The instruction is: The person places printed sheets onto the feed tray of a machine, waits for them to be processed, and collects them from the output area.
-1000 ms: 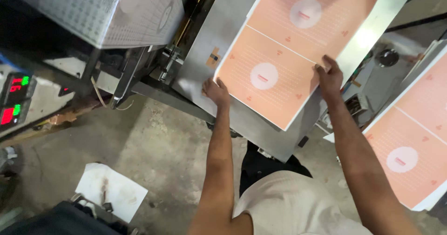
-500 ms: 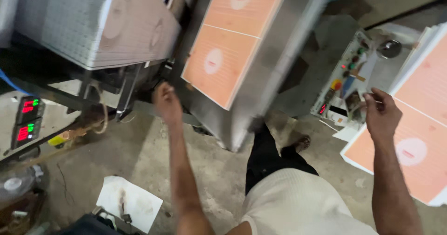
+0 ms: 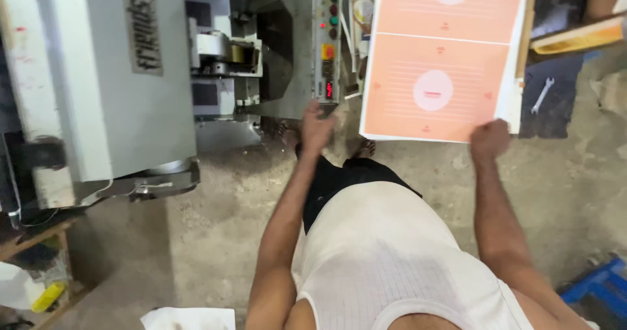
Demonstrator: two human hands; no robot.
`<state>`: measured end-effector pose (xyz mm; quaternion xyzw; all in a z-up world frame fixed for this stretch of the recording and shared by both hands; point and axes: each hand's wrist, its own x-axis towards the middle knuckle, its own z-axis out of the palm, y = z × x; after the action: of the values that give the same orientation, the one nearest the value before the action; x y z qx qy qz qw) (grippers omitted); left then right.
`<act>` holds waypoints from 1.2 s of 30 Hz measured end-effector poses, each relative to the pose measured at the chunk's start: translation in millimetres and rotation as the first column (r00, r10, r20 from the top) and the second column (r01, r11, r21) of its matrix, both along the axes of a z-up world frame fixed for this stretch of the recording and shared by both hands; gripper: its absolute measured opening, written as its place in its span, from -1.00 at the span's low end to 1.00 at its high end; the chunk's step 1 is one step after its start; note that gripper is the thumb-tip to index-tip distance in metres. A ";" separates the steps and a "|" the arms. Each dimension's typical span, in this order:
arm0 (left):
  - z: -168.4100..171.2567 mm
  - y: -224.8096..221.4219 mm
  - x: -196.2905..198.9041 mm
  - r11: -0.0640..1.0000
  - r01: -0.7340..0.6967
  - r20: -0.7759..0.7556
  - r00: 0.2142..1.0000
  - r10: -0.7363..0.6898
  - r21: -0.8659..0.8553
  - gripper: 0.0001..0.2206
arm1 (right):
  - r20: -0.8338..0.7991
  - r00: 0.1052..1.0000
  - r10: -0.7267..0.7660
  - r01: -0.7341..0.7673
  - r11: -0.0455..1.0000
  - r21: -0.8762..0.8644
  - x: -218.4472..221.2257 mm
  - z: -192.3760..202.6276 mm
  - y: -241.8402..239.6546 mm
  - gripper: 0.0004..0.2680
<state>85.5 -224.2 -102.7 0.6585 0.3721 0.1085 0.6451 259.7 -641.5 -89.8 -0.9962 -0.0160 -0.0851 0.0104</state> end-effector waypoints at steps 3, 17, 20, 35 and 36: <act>-18.4 -75.5 23.5 0.943 0.175 -0.155 0.979 -0.135 0.282 -0.24 | -0.246 0.968 0.043 0.013 0.975 0.223 -21.1 -29.3 26.4 -0.91; 75.4 -128.9 68.7 0.955 -0.030 0.325 0.937 0.130 -0.295 -0.73 | 0.024 0.972 0.232 -0.222 0.885 0.409 -1.1 27.1 -2.7 -0.57; 162.0 -87.8 87.3 0.939 -0.006 0.501 0.845 0.188 -0.343 -0.77 | -0.453 0.874 0.179 0.340 0.441 0.831 20.7 55.5 17.8 -0.49; 133.2 204.9 -53.2 0.840 -0.507 0.265 0.797 0.542 -0.192 -0.82 | -0.085 0.635 0.768 0.329 -0.170 0.929 64.8 141.1 369.8 -0.61; 99.1 222.1 -62.9 0.822 -0.539 0.206 0.796 0.569 -0.184 -0.82 | -0.094 0.640 0.762 0.265 -0.104 0.959 66.3 130.6 393.9 -0.62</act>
<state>22.7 -2.1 -3.6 0.4628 0.4693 0.3533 0.6639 326.0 -247.6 40.7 -0.5806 -0.1650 0.3037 0.7372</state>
